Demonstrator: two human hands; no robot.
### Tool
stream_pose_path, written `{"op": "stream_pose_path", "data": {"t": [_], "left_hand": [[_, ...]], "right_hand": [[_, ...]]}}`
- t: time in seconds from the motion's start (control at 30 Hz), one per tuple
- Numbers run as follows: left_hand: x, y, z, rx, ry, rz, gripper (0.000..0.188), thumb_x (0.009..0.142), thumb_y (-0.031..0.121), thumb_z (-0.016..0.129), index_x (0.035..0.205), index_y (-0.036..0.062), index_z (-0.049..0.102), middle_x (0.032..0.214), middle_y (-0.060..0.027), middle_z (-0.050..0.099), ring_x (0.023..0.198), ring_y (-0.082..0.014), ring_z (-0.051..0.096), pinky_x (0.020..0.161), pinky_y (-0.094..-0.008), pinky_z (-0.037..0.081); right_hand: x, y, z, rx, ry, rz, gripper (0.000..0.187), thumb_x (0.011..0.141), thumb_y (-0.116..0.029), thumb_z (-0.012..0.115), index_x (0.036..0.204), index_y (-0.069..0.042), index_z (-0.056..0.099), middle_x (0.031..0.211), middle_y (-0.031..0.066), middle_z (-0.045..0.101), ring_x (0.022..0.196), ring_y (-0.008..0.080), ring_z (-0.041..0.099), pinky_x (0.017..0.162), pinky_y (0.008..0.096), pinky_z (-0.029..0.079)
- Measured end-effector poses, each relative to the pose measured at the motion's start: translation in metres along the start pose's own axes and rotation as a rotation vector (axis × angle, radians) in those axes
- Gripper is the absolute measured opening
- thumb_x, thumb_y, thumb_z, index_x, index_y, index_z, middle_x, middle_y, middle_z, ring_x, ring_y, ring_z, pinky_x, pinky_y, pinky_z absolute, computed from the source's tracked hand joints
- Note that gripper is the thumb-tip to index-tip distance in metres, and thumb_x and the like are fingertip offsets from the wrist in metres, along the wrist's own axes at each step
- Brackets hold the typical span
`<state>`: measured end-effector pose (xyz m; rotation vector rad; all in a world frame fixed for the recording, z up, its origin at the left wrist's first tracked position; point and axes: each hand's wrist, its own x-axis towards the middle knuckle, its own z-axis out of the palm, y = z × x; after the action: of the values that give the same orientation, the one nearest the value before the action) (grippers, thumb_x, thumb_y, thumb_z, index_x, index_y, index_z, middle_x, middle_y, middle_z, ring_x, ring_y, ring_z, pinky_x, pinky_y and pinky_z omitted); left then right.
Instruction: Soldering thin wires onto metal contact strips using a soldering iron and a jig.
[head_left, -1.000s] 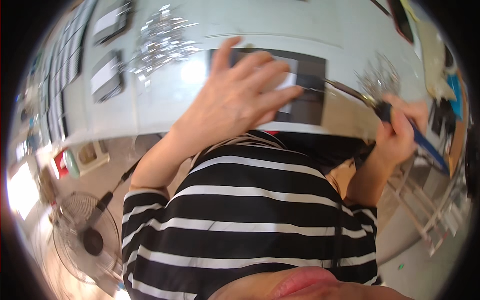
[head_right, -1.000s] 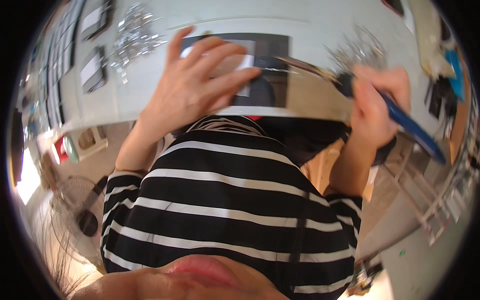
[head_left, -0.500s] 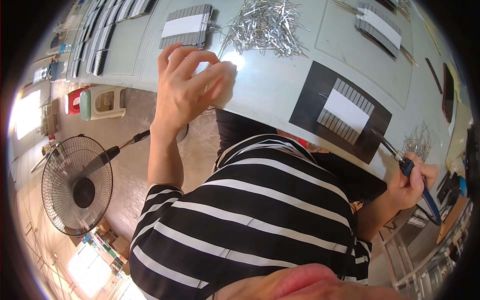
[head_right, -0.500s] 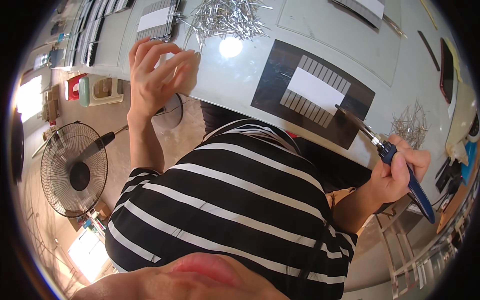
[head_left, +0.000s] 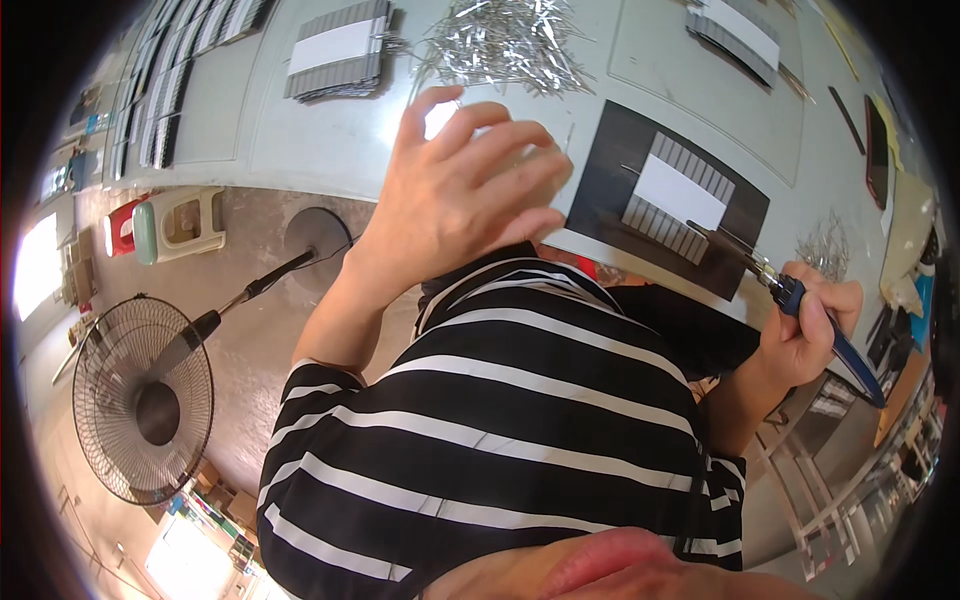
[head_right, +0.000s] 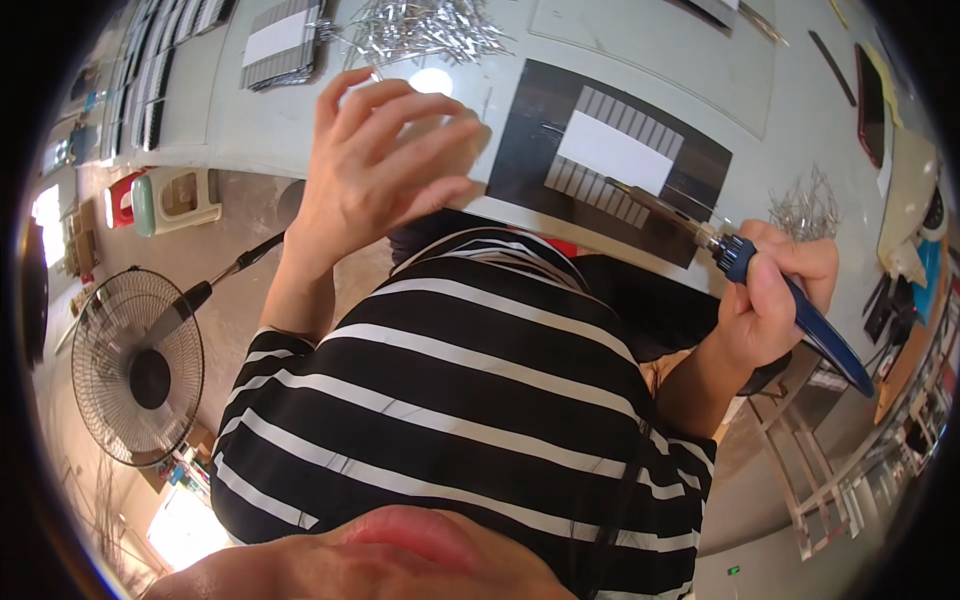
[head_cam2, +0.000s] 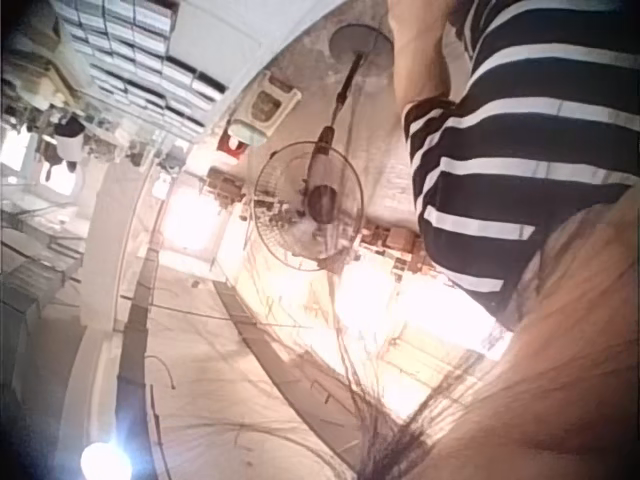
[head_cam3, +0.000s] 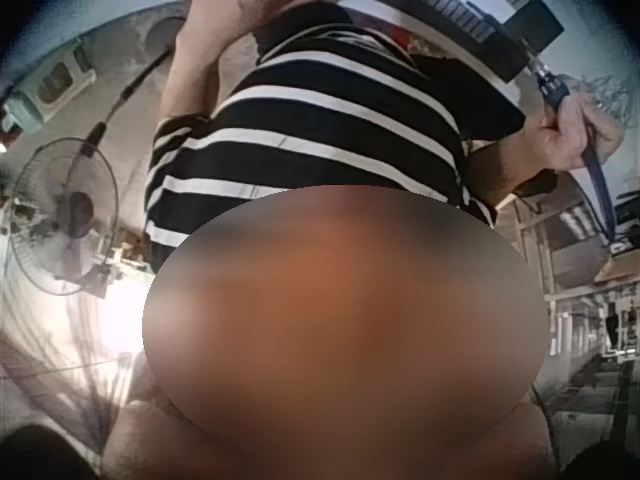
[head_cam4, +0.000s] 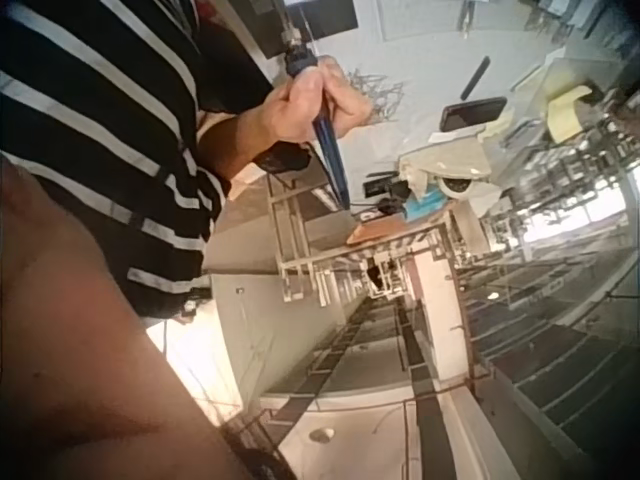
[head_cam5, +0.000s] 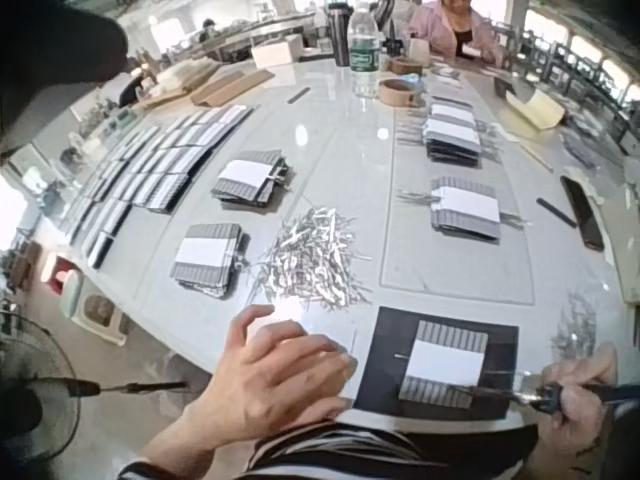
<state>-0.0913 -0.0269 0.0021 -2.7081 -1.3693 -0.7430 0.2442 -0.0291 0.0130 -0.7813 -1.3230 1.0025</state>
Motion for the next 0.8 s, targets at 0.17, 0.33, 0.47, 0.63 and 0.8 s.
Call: {"op": "stream_pose_path", "data": {"t": [0.17,0.33,0.47,0.63,0.8], "left_hand": [[0.009,0.006,0.011,0.002,0.123,-0.114,0.037,0.074,0.036,0.081,0.102,0.0142,0.071,0.105,-0.0009,0.065,0.102,-0.0244,0.057,0.096,-0.0465,0.039],[0.014,0.01,0.015,-0.112,0.091,-0.139,0.026,0.076,0.02,0.08,0.101,0.0138,0.073,0.1,0.0001,0.066,0.097,-0.0238,0.058,0.094,-0.0433,0.039],[0.013,-0.006,0.007,-0.133,0.068,-0.089,0.024,0.076,0.009,0.077,0.1,0.0143,0.075,0.1,0.0024,0.068,0.097,-0.0226,0.059,0.094,-0.0415,0.039],[0.003,-0.004,0.008,-0.094,0.132,-0.115,0.026,0.077,0.01,0.077,0.102,0.0151,0.075,0.102,0.0026,0.068,0.098,-0.0232,0.059,0.094,-0.0419,0.04],[-0.009,0.004,0.007,0.014,0.094,-0.14,0.024,0.08,0.022,0.078,0.103,0.0195,0.074,0.104,0.0046,0.065,0.1,-0.0218,0.056,0.099,-0.0443,0.038]], "right_hand": [[-0.004,-0.005,0.0,-0.032,0.05,0.034,0.009,0.084,0.002,0.05,0.083,-0.002,0.043,0.054,0.0002,0.035,0.045,0.008,0.028,0.054,0.0293,0.03],[-0.004,-0.004,0.004,-0.023,0.045,0.048,0.008,0.083,0.002,0.05,0.083,-0.002,0.042,0.053,-0.0002,0.034,0.045,0.0078,0.026,0.054,0.0288,0.03],[-0.004,-0.004,0.003,-0.04,0.056,0.043,0.008,0.083,0.002,0.049,0.082,-0.002,0.042,0.053,0.0002,0.033,0.045,0.008,0.025,0.054,0.0294,0.03],[-0.004,-0.004,0.003,-0.059,0.08,0.033,0.007,0.084,0.002,0.048,0.083,-0.001,0.041,0.053,0.0015,0.031,0.046,0.0083,0.026,0.051,0.0294,0.029],[-0.004,-0.002,0.024,-0.1,0.16,0.026,0.008,0.082,0.005,0.049,0.083,0.0,0.042,0.056,0.0045,0.037,0.048,0.0081,0.028,0.05,0.0276,0.028]]}}
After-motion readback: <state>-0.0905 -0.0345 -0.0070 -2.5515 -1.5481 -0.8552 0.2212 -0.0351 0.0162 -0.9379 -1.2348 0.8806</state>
